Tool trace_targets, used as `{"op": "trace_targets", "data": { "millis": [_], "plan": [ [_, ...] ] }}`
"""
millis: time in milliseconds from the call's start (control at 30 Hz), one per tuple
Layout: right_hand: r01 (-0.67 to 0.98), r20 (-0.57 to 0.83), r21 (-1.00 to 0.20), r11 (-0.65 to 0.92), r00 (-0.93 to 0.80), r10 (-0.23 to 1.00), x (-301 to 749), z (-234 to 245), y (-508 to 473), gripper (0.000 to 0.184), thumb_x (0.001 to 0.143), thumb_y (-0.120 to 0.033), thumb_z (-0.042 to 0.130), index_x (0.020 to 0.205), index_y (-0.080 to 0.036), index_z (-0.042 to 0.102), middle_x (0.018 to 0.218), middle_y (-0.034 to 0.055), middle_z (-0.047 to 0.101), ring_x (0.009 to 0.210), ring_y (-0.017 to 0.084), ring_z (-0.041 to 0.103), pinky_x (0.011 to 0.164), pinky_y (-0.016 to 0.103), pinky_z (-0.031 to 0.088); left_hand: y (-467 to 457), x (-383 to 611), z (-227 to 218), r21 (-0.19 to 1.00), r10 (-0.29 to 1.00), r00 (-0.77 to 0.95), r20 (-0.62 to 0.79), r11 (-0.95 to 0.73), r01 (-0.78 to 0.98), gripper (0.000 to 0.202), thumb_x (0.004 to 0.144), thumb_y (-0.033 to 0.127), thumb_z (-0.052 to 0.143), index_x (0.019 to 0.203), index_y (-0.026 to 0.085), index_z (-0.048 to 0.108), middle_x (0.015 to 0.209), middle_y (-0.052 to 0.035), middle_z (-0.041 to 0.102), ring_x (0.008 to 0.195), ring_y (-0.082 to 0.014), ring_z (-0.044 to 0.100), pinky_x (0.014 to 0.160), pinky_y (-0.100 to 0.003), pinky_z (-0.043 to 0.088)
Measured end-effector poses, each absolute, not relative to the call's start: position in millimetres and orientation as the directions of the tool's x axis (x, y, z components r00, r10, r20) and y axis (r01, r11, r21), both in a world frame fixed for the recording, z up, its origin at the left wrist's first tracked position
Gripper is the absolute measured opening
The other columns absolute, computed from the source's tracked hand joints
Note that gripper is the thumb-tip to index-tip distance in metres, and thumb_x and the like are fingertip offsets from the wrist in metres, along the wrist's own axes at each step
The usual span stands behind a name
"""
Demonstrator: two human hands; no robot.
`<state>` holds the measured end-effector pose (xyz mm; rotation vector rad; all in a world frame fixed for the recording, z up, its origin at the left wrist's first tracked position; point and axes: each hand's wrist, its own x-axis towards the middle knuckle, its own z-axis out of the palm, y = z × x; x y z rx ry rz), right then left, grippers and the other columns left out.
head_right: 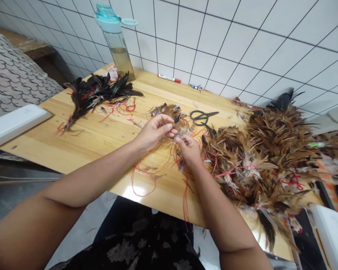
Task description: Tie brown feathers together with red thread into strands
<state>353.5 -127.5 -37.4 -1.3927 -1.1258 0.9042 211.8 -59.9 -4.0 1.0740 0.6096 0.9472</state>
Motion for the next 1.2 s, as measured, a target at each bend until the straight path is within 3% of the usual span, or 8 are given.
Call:
{"op": "trace_targets", "data": {
  "millis": [233,333,400,500,767,867,1000,1200],
  "plan": [
    [0.095,0.060,-0.995,0.031,0.322,0.945,352.9,-39.9,-127.2,0.025,0.071,-0.040,0.068,0.064,-0.020,0.055,0.058,-0.0056,0.048,0.057,0.010,0.039,0.060,0.025,0.034,-56.2,210.5,-7.8,0.966,0.884,0.466,-0.040,0.153,-0.206,0.017,0.079,0.014,0.064,0.092,0.015,0.052,0.077,0.0025,0.057,0.069,-0.0074,0.062,0.067,-0.021,0.049],
    [0.075,0.066,-0.996,0.042,0.359,0.931,354.2,-42.7,-126.1,0.025,0.071,-0.041,0.067,0.066,-0.020,0.055,0.061,-0.0046,0.051,0.058,0.010,0.042,0.061,0.025,0.036,-50.9,205.5,-7.9,0.996,0.887,0.460,0.037,-0.072,0.058,0.010,0.079,0.016,0.061,0.085,0.014,0.055,0.074,0.0021,0.058,0.066,-0.0075,0.056,0.064,-0.021,0.045],
    [0.067,0.075,-0.996,0.053,0.382,0.921,355.8,-44.3,-125.7,0.026,0.073,-0.043,0.066,0.067,-0.020,0.055,0.063,-0.0041,0.052,0.059,0.010,0.042,0.061,0.025,0.037,-47.0,199.2,-4.8,0.920,0.848,0.516,0.123,-0.292,0.261,0.005,0.078,0.018,0.062,0.079,0.014,0.059,0.072,0.0019,0.059,0.064,-0.0081,0.052,0.063,-0.021,0.040],
    [0.085,0.095,-0.994,0.066,0.412,0.906,358.4,-46.1,-125.3,0.027,0.075,-0.044,0.064,0.067,-0.020,0.055,0.061,-0.0046,0.049,0.057,0.010,0.040,0.059,0.024,0.036,-45.3,191.2,0.5,0.777,0.731,0.676,0.090,-0.476,0.411,0.009,0.077,0.023,0.063,0.074,0.015,0.063,0.070,0.0013,0.061,0.065,-0.0100,0.052,0.062,-0.023,0.037],
    [0.157,0.121,-0.986,0.058,0.424,0.897,357.0,-46.5,-125.9,0.029,0.077,-0.048,0.062,0.068,-0.021,0.055,0.062,-0.0038,0.050,0.061,0.012,0.043,0.064,0.026,0.039,-67.2,202.7,-4.8,0.446,0.647,0.762,-0.002,-0.681,0.580,0.019,0.079,0.037,0.064,0.083,0.018,0.065,0.089,-0.0065,0.067,0.086,-0.0210,0.061,0.073,-0.029,0.043],
    [0.166,0.127,-0.984,0.063,0.413,0.902,355.7,-46.4,-126.4,0.028,0.077,-0.046,0.062,0.068,-0.021,0.056,0.064,-0.0028,0.053,0.063,0.013,0.045,0.065,0.027,0.040,-71.6,206.1,-6.7,0.386,0.644,0.765,0.006,-0.707,0.592,0.017,0.084,0.031,0.054,0.084,0.018,0.065,0.090,-0.0088,0.068,0.089,-0.0229,0.062,0.077,-0.031,0.045],
    [0.172,0.133,-0.983,0.064,0.427,0.894,355.0,-46.4,-126.4,0.026,0.076,-0.044,0.062,0.067,-0.021,0.055,0.062,-0.0031,0.051,0.062,0.012,0.043,0.064,0.027,0.038,-64.5,201.8,-5.0,0.474,0.664,0.748,0.003,-0.659,0.584,0.018,0.084,0.023,0.047,0.082,0.017,0.064,0.085,-0.0073,0.068,0.079,-0.0198,0.060,0.072,-0.030,0.043],
    [0.211,0.139,-0.976,0.052,0.425,0.895,353.0,-42.3,-127.3,0.026,0.077,-0.044,0.060,0.067,-0.021,0.054,0.064,-0.0024,0.053,0.065,0.013,0.046,0.067,0.028,0.039,-45.7,192.8,0.8,0.825,0.785,0.620,0.014,-0.359,0.436,0.010,0.079,0.022,0.053,0.077,0.015,0.061,0.068,0.0005,0.060,0.062,-0.0112,0.050,0.060,-0.023,0.036]
  ]
}}
